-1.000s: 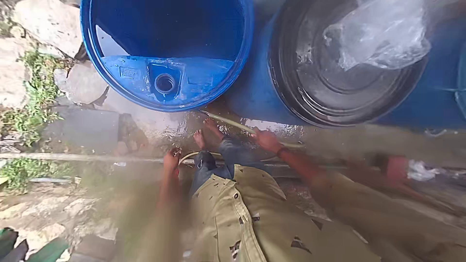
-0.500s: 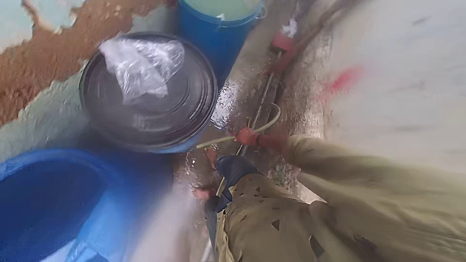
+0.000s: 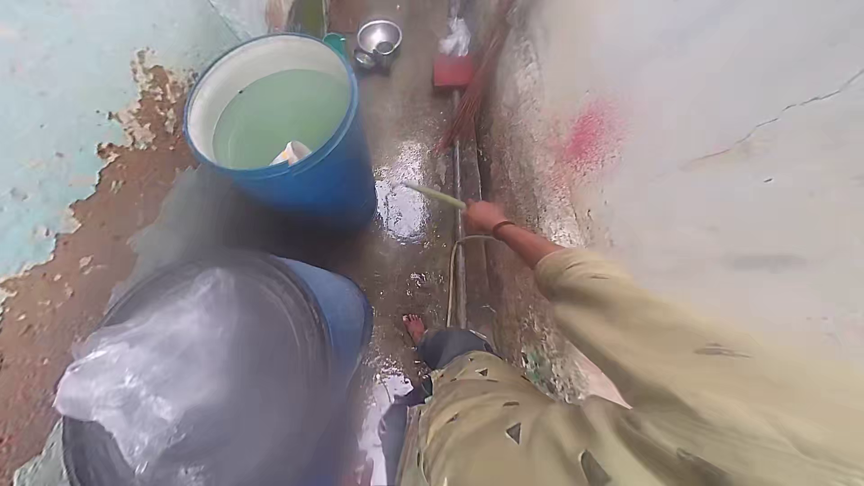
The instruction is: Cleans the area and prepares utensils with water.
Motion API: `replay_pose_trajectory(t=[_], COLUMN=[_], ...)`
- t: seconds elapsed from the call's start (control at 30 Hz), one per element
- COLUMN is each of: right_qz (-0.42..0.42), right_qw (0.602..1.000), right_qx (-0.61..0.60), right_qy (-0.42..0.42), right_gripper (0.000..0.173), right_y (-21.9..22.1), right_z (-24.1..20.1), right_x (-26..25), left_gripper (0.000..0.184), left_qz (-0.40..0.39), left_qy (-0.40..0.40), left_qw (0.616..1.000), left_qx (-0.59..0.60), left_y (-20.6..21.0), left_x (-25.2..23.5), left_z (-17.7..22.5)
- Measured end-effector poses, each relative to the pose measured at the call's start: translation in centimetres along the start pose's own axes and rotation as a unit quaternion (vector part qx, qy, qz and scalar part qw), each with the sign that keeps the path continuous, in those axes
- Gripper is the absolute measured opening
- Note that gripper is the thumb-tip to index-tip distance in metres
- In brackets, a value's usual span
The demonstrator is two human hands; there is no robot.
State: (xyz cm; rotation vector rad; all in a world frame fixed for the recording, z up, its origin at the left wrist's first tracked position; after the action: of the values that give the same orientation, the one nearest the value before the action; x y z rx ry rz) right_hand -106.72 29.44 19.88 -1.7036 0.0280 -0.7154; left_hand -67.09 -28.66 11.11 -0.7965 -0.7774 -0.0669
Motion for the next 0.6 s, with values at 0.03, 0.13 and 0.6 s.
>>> replay_pose_trajectory(t=[0.03,0.13,0.6], right_qz=[0.010,0.052,0.347], right_qw=[1.000,0.996,0.915], right_qx=[-0.017,-0.060,-0.182], right_qy=[0.009,0.030,0.097], right_gripper=[0.053,0.051,0.052], right_y=[-2.3,-8.1,-26.3], right_z=[1.1,3.9,12.2], right_x=[-1.4,-4.6,-14.9], left_gripper=[0.037,0.036,0.033], left_qz=[-0.021,-0.031,-0.081], left_qy=[0.009,0.061,0.153], left_qw=[1.000,0.996,0.970], left_qx=[-0.009,-0.050,-0.169], left_y=[-0.8,-0.9,-2.3], left_x=[-0.4,-4.3,-25.3], left_z=[4.1,12.6,40.6])
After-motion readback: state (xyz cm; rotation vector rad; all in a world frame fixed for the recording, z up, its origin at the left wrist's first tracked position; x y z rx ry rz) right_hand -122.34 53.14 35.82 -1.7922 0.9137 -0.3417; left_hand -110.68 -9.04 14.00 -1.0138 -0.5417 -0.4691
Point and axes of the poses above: each hand's wrist, its own x-axis away from the middle knuckle, its own y-axis out of the palm, z = x × y, the point moved 1 cm from there along -x, towards the middle knuckle, and after that the axes turned 7 degrees about z, right-handed, at the moved point
